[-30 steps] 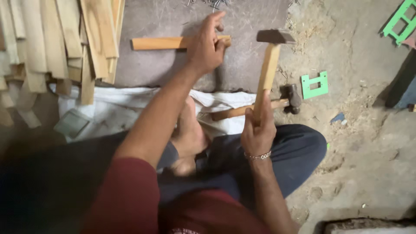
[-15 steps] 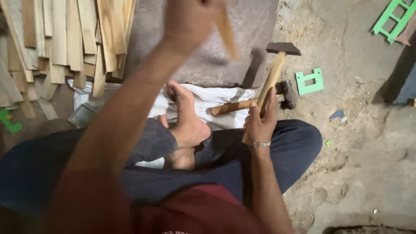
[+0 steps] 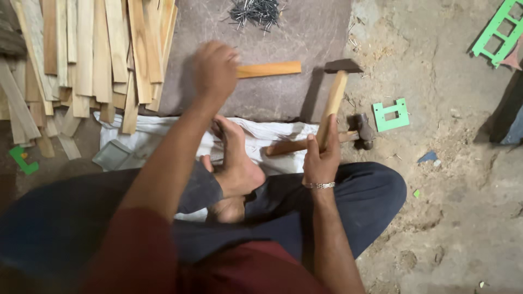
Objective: The person sits on the floor and repeatedly hammers nails into small wooden planks using a hammer. They pick up nails from a pile, place them on the wood, and strike them until flush. Finished pieces are set aside.
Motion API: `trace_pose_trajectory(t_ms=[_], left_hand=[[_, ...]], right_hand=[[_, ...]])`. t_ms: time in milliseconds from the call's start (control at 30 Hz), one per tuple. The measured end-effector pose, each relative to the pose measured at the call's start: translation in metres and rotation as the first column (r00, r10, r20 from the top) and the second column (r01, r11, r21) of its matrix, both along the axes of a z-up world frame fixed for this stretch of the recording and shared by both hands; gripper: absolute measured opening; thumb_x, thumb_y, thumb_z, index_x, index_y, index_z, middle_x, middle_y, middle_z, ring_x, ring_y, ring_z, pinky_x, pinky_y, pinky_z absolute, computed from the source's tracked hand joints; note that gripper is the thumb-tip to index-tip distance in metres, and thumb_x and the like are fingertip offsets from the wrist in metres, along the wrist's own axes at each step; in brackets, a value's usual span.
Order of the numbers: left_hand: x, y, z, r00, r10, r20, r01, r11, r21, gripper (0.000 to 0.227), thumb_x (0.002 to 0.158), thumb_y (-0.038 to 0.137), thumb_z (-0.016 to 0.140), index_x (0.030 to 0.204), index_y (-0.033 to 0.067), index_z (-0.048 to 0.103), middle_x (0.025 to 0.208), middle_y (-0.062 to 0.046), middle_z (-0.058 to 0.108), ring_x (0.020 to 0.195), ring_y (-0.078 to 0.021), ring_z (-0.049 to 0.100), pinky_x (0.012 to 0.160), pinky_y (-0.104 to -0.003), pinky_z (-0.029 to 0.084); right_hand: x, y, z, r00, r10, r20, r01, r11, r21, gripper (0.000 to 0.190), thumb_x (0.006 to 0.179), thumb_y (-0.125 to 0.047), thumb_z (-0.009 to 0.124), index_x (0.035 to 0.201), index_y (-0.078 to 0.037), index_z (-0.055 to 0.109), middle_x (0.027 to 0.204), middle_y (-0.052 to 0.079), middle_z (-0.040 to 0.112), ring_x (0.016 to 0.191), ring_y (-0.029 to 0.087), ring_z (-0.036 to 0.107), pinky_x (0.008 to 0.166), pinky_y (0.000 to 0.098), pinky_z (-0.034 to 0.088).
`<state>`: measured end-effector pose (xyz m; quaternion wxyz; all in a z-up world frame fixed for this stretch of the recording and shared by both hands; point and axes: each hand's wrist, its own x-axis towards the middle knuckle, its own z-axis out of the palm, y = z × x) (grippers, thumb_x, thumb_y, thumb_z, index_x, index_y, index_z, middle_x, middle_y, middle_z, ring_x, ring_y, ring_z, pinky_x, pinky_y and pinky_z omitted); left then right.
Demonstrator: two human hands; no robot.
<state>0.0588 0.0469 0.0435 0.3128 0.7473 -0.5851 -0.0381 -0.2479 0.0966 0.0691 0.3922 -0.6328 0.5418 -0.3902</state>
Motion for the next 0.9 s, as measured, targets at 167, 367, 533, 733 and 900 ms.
trace_pose_trajectory(t_ms=[167,367,533,733,900], left_hand=[[-0.004,-0.082,-0.04,0.993,-0.099,-0.057,0.095,0.994,-0.06,0.006,0.088,0.011,0.072,0.093,0.0131,0.075,0.098,-0.01,0.066,0.097,-0.0358,0.063,0.081,-0.05,0.05],[0.017,-0.115,-0.05,0.941,-0.327,0.081,0.318,0.942,0.107,0.006,0.089,0.009,0.07,0.092,0.0134,0.073,0.103,-0.011,0.065,0.101,-0.0356,0.063,0.082,-0.05,0.051],[0.008,-0.097,-0.006,0.962,-0.266,0.065,0.255,0.957,0.135,0.01,0.087,0.008,0.067,0.097,0.0092,0.068,0.106,-0.013,0.066,0.099,-0.0374,0.063,0.08,-0.051,0.05],[-0.008,-0.068,-0.002,0.846,0.014,-0.532,0.09,0.981,0.17,0.008,0.093,0.008,0.068,0.096,0.0042,0.063,0.086,-0.01,0.072,0.075,-0.0221,0.07,0.066,-0.038,0.054],[-0.026,-0.036,-0.031,0.361,0.101,-0.927,0.189,0.966,0.179,0.022,0.09,-0.004,0.062,0.11,-0.0032,0.07,0.091,-0.007,0.073,0.073,-0.0095,0.071,0.062,-0.026,0.06]], right_hand=[[-0.001,0.002,-0.006,0.995,0.009,-0.097,-0.001,0.996,0.084,0.063,0.099,-0.001,0.065,0.157,-0.001,0.04,0.16,0.022,0.046,0.147,0.031,0.049,0.115,0.0367,0.044],[0.009,0.002,0.003,0.987,-0.014,-0.16,0.036,0.99,0.136,0.061,0.097,-0.005,0.067,0.153,-0.003,0.044,0.153,0.02,0.055,0.136,0.028,0.06,0.105,0.0332,0.051],[0.023,0.002,0.006,0.968,0.109,-0.226,-0.066,0.979,0.191,0.058,0.098,-0.009,0.069,0.153,-0.006,0.048,0.147,0.018,0.06,0.135,0.026,0.062,0.108,0.0326,0.051],[0.019,0.006,0.0,0.99,0.137,-0.043,-0.128,0.978,0.167,0.062,0.098,-0.005,0.067,0.154,-0.001,0.043,0.154,0.021,0.054,0.14,0.027,0.054,0.112,0.0348,0.045],[0.015,0.004,0.0,0.985,0.162,-0.065,-0.172,0.964,-0.203,0.069,0.094,0.009,0.066,0.155,0.001,0.035,0.143,0.033,0.053,0.124,0.042,0.057,0.098,0.044,0.05]])
